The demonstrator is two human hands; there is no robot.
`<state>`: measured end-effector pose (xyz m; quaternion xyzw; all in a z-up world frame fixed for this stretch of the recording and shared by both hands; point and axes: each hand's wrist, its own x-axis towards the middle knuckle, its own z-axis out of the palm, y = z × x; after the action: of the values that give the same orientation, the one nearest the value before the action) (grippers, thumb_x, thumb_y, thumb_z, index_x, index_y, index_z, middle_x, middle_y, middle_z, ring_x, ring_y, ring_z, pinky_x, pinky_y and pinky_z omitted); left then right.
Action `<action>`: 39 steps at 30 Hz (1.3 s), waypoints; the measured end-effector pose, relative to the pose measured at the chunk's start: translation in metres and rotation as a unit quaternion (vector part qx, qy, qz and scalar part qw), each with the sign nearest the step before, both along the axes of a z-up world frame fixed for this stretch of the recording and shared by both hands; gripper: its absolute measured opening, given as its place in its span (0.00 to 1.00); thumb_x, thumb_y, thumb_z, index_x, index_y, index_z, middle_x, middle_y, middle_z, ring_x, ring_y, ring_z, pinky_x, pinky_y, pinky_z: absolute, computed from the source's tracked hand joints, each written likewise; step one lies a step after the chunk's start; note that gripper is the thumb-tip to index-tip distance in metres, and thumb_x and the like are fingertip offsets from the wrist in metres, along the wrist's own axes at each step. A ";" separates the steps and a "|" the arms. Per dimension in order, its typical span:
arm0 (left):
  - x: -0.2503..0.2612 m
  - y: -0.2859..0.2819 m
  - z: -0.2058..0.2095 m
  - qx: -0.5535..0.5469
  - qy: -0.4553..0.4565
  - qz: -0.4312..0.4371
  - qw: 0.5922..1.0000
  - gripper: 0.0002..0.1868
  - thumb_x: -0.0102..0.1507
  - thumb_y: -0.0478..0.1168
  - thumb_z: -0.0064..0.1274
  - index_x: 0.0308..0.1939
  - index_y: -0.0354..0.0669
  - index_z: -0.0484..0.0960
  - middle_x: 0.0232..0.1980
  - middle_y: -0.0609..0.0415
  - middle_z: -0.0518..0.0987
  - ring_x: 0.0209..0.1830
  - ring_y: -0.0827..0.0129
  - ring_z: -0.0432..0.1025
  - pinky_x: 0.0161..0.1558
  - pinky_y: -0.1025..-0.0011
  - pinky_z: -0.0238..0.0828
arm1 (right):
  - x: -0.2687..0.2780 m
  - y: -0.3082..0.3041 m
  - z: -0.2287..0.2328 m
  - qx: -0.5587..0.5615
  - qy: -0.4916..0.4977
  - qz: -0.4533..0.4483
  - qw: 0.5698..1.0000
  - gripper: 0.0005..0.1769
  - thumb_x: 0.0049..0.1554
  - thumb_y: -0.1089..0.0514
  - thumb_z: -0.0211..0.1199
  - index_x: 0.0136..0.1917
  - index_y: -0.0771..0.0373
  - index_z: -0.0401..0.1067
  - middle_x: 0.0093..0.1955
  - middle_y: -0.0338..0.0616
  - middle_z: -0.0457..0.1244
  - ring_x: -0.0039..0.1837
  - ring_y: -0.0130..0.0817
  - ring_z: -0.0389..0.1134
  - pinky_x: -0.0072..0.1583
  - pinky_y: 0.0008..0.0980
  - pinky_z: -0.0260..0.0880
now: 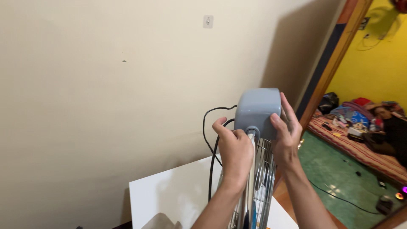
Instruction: The person disassembles a table fan by removing the front grille and motor housing, then wipes the grille and fan blades with a cloth. The person reassembles the fan by reattaching the grille and securing the motor housing.
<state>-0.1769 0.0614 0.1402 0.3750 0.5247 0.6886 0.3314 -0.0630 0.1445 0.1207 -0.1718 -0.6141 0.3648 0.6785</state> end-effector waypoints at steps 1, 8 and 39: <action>0.004 -0.002 0.000 0.006 -0.004 0.006 1.000 0.25 0.65 0.32 0.35 0.66 0.34 0.55 0.38 0.36 0.79 0.33 0.54 0.79 0.41 0.57 0.73 | 0.003 0.000 0.000 -0.010 0.003 -0.002 1.000 0.41 0.58 0.55 0.58 0.81 0.70 0.53 0.77 0.55 0.58 0.74 0.38 0.61 0.73 0.35 0.60; 0.021 -0.007 -0.006 0.060 0.016 0.071 0.996 0.24 0.63 0.31 0.39 0.63 0.29 0.57 0.48 0.30 0.75 0.46 0.46 0.77 0.51 0.54 0.70 | 0.005 -0.001 -0.001 0.011 -0.006 0.023 1.000 0.42 0.57 0.50 0.59 0.79 0.73 0.57 0.76 0.58 0.58 0.73 0.40 0.62 0.72 0.35 0.62; -0.147 0.115 0.017 0.110 0.274 -0.177 0.939 0.34 0.69 0.61 0.36 0.49 0.32 0.83 0.49 0.38 0.85 0.52 0.57 0.77 0.60 0.61 0.69 | -0.035 -0.136 -0.001 -0.058 -0.350 -0.354 0.866 0.20 0.60 0.51 0.62 0.63 0.61 0.73 0.32 0.51 0.70 0.31 0.38 0.71 0.35 0.40 0.68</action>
<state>-0.3236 0.1760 0.1572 0.6702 0.4410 0.5428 0.2483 -0.0983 0.0089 0.1195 -0.5329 -0.6867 0.0516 0.4917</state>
